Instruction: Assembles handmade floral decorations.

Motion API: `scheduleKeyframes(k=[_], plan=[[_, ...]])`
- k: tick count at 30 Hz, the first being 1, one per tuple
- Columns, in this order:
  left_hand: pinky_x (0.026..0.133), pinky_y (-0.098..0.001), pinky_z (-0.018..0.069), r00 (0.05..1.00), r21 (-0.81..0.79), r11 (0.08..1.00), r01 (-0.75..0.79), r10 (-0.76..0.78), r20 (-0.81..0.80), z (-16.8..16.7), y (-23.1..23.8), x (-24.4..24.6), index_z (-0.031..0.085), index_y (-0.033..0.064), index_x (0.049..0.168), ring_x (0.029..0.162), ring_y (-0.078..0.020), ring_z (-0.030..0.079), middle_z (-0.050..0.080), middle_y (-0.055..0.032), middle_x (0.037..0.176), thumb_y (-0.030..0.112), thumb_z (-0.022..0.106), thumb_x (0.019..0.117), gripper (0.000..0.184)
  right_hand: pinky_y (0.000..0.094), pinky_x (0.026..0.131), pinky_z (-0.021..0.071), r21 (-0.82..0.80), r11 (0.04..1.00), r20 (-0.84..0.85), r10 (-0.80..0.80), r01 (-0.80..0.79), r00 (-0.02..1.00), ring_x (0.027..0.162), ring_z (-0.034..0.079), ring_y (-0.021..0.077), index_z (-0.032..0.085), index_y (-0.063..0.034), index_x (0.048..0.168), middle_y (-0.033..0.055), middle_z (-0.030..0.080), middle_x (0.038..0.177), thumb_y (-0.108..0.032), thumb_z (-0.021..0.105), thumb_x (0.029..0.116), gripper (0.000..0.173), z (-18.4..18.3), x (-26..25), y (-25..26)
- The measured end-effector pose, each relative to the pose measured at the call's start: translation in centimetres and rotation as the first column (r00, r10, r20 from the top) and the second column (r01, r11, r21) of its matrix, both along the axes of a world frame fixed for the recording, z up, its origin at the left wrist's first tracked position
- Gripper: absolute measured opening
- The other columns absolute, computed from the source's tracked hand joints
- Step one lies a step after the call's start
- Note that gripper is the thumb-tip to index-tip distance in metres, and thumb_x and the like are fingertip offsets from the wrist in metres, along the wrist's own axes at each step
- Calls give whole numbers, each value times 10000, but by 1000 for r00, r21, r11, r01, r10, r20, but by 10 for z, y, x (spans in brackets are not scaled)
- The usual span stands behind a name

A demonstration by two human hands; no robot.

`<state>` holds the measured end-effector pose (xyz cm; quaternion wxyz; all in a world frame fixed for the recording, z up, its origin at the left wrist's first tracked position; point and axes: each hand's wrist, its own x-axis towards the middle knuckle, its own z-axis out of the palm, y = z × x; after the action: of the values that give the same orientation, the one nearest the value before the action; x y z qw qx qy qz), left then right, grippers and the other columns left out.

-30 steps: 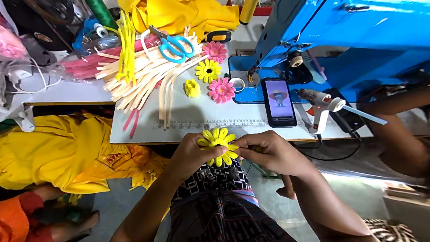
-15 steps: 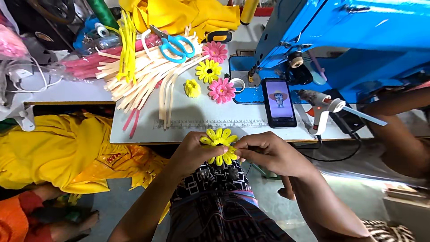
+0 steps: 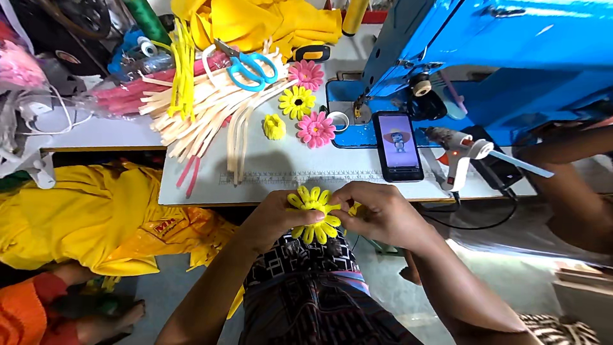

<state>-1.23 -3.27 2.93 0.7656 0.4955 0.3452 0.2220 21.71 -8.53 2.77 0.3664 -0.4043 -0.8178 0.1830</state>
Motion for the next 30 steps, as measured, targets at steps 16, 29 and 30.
scheduleKeyframes(k=[16, 29, 30], plan=[[750, -222, 594, 997, 103, 993, -58, 63, -41, 4, -4, 3, 721, 60, 922, 771, -50, 700, 737, 5, 828, -30, 688, 895, 100, 85, 636, 475, -254, 960, -49, 109, -118, 993, 670, 573, -70, 723, -2, 959, -7, 676, 760, -148, 570, 1018, 219, 10, 11, -3], [769, -213, 593, 995, 140, 990, 34, -21, -95, 2, 0, -2, 731, 96, 916, 801, -26, 698, 738, 43, 845, -1, 716, 878, 105, 128, 731, 544, -204, 978, -89, 27, -45, 996, 769, 642, -36, 716, -5, 1123, -16, 714, 851, -179, 657, 988, 228, 13, 15, 0], [773, -219, 594, 995, 119, 992, 31, -19, -97, 3, 0, -1, 729, 95, 920, 804, -31, 700, 738, 40, 847, -1, 716, 878, 105, 137, 768, 552, -143, 989, -46, 36, -42, 998, 800, 658, -21, 721, 3, 1124, 6, 727, 878, -166, 660, 979, 230, 12, 13, 0]])
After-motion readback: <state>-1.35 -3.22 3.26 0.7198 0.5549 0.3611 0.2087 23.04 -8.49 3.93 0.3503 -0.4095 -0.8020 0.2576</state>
